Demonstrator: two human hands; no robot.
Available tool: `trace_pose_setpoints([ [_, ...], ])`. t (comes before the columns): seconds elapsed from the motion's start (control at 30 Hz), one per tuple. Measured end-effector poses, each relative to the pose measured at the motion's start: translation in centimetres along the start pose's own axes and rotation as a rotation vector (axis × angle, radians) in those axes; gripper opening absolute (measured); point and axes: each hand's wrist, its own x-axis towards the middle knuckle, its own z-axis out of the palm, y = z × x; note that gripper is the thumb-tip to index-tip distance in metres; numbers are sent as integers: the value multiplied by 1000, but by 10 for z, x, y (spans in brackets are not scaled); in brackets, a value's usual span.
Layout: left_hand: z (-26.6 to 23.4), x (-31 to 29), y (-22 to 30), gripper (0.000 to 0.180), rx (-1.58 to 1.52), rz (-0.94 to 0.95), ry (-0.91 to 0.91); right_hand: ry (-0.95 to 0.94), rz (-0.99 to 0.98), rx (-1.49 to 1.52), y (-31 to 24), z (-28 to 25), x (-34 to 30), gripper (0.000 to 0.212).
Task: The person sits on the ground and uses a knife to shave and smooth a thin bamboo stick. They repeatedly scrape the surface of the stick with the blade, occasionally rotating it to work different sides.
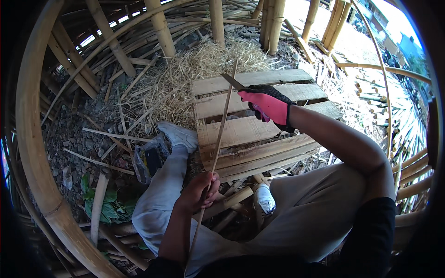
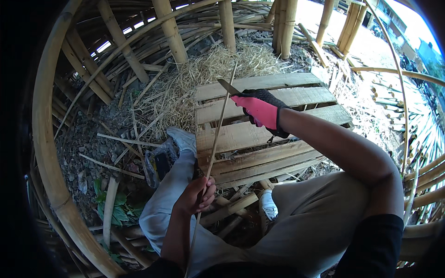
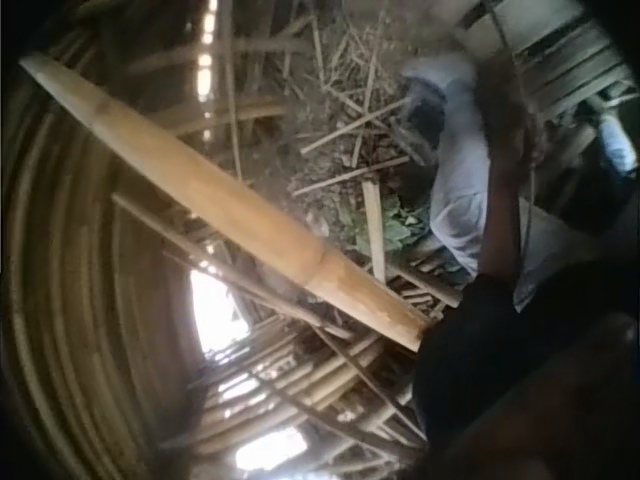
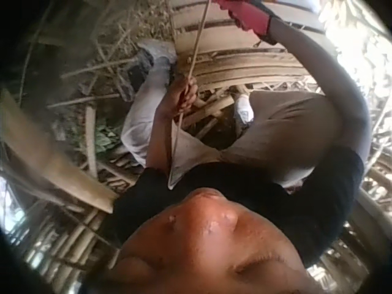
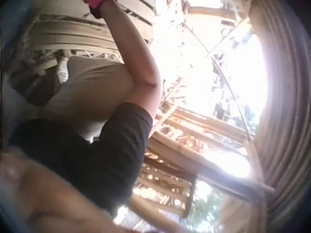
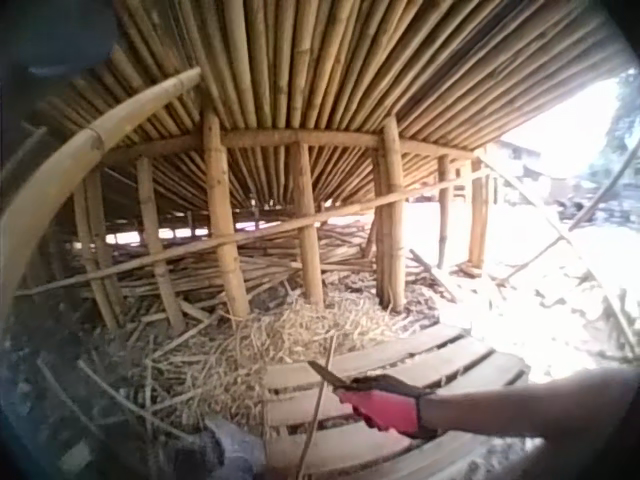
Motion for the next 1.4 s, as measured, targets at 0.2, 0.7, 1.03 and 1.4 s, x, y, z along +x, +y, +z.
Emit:
trace_pose_setpoints([
  [0.2,6,-19,-11,37,171,181,-57,-99,161,-108,-8,11,-18,45],
  [0.7,10,-37,-21,47,63,95,245,-109,-53,-570,-3,24,24,32],
  [1.03,-2,-41,-11,46,-50,59,302,-273,-319,-678,7,74,15,34],
  [1.4,-6,-39,-12,48,-74,128,207,-542,248,-372,-23,81,-4,25],
])
